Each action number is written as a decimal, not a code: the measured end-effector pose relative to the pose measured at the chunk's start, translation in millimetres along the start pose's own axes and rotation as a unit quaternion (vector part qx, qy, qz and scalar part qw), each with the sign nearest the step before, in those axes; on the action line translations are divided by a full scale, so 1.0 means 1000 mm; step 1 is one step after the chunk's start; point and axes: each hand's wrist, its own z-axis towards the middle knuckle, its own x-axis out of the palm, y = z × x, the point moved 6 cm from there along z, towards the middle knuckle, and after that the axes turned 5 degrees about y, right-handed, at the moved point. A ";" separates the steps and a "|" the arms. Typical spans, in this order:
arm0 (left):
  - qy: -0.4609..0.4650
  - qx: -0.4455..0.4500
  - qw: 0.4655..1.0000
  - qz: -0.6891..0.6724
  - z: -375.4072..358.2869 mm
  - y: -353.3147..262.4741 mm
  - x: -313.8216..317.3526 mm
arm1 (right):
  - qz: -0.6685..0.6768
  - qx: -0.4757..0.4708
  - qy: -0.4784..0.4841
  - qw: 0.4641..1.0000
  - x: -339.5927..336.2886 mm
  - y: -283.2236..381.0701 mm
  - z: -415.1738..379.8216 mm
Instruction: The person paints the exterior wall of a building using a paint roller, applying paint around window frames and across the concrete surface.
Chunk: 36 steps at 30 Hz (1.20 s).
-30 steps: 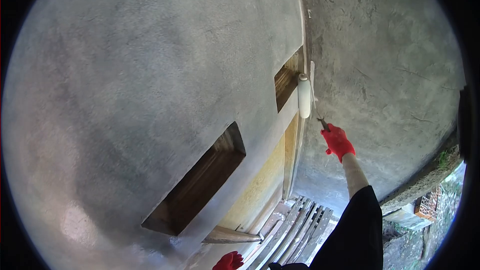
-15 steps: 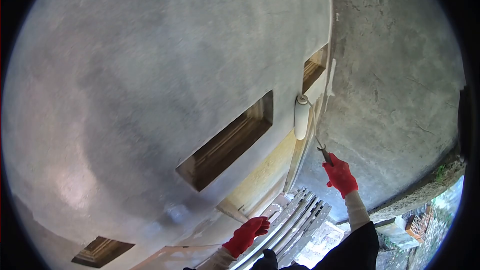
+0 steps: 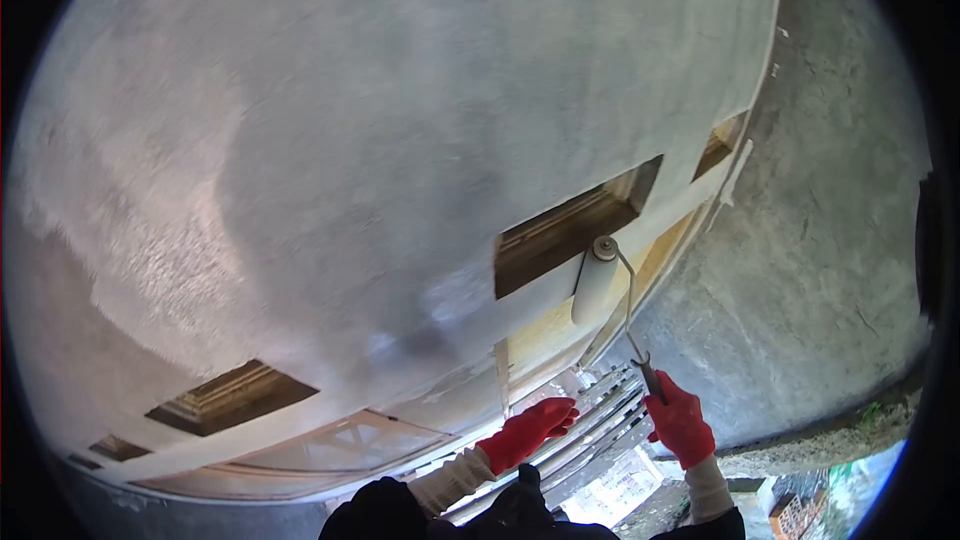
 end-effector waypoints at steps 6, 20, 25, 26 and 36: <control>0.021 0.012 1.000 0.007 -0.032 -0.004 -0.006 | -0.018 -0.016 0.078 0.997 0.047 0.017 -0.034; -0.015 0.177 0.972 0.154 -0.161 -0.027 -0.032 | -0.125 -0.074 0.244 0.959 0.165 0.059 -0.094; -0.072 0.175 0.982 -0.023 -0.215 -0.012 -0.058 | -0.189 -0.203 0.278 0.920 0.242 0.050 -0.084; -0.087 0.184 0.979 -0.028 -0.227 -0.006 -0.063 | -0.189 -0.197 0.296 0.915 0.256 0.053 -0.086; -0.382 0.406 0.796 -0.236 -0.355 0.024 -0.107 | -0.160 -0.287 0.412 0.850 0.391 0.154 -0.147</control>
